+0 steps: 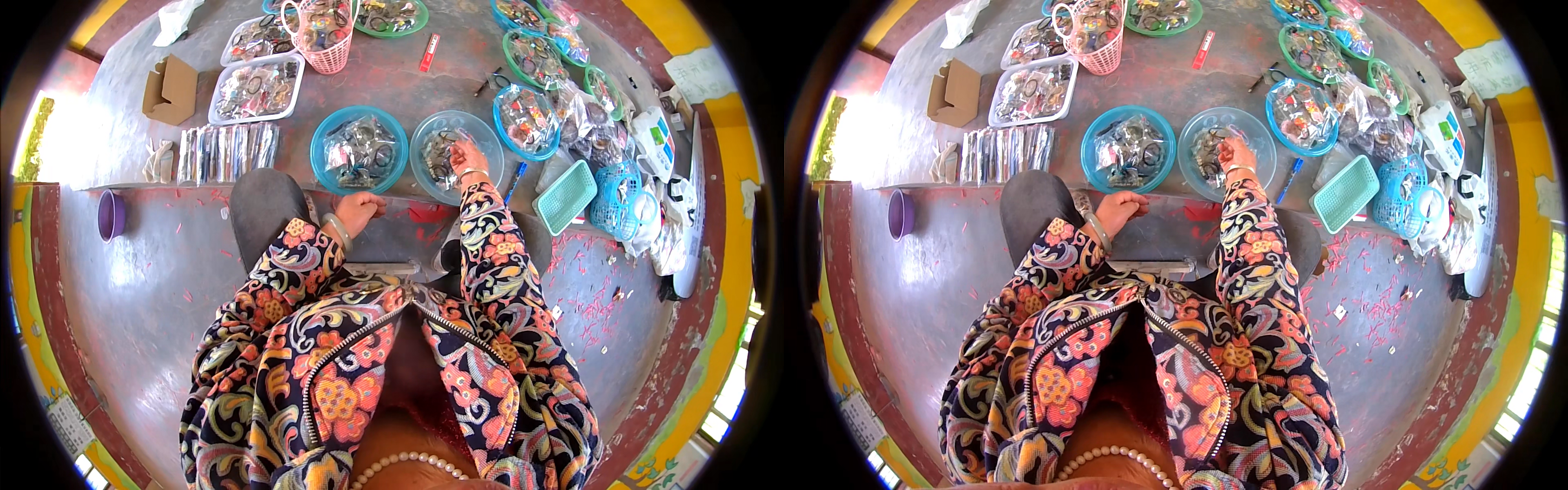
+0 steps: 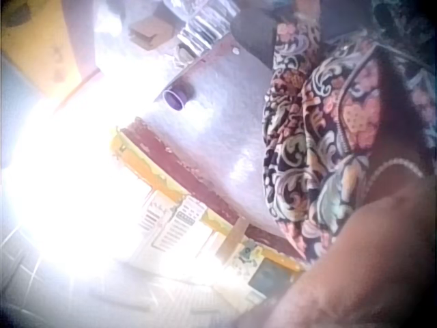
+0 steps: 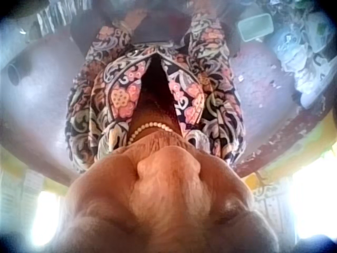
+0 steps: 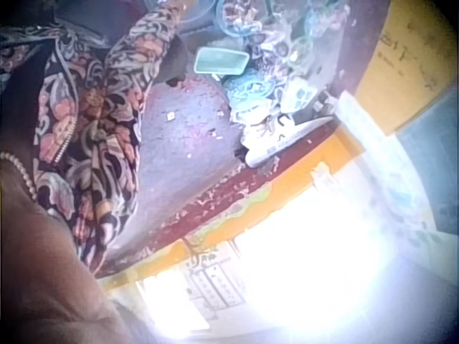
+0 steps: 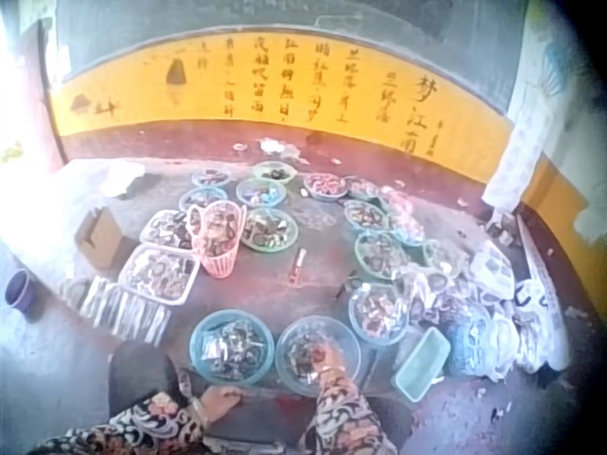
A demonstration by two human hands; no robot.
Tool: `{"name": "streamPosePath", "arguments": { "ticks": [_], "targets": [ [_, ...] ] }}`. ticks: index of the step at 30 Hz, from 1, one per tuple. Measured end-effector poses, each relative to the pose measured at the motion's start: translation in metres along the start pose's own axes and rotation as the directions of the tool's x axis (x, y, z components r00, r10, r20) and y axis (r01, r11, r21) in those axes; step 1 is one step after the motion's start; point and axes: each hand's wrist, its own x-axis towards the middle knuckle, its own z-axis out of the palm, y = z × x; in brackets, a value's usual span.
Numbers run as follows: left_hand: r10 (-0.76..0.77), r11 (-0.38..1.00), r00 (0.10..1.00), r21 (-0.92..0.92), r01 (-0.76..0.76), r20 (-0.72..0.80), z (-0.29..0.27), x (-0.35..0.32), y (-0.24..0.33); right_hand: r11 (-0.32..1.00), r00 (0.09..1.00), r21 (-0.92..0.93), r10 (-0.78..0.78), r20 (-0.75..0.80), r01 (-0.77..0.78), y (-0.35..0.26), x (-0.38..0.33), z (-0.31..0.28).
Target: The person sits on the floor and repeatedly picks up small metallic hair accessories from a blue bowl. They place each item into a clear plastic bag and seal it, then set the packaged item aside. The process is repeated continuously for multiple units.
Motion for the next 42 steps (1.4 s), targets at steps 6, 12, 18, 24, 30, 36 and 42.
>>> {"name": "streamPosePath", "arguments": {
  "ticks": [6, 12, 18, 24, 30, 36, 42],
  "targets": [
    [0.022, 1.000, 1.000, -0.010, -0.022, -0.003, -0.006, 0.008, -0.010, 0.994, 0.998, -0.113, 0.010, 0.064, -0.003, 0.003, -0.027, 0.020],
    [0.007, 0.993, 0.999, -0.119, -0.011, -0.035, -0.012, 0.006, 0.006, 0.975, 0.929, -0.218, 0.117, 0.352, -0.040, -0.004, -0.089, 0.062],
    [0.025, 0.886, 0.997, -0.464, 0.012, 0.073, -0.009, -0.007, 0.036, 0.948, 0.820, -0.318, 0.182, 0.542, 0.000, 0.003, -0.166, 0.069],
    [0.060, 0.941, 0.971, -0.339, 0.022, 0.230, -0.010, -0.002, 0.027, 0.952, 0.856, -0.302, 0.117, 0.503, 0.047, 0.023, -0.188, 0.045],
    [0.069, 0.913, 0.983, -0.407, 0.006, 0.167, -0.011, 0.002, 0.026, 0.901, 0.899, -0.407, 0.050, 0.436, 0.148, 0.039, -0.186, 0.041],
    [0.006, 0.959, 0.985, -0.280, 0.043, 0.173, -0.015, 0.007, 0.021, 0.908, 0.881, -0.397, 0.077, 0.467, 0.131, 0.047, -0.174, 0.043],
    [-0.044, 0.942, 0.994, -0.327, 0.074, 0.099, -0.012, 0.005, 0.022, 0.861, 0.844, -0.490, 0.156, 0.513, 0.138, 0.045, -0.164, 0.038]
  ]
}}
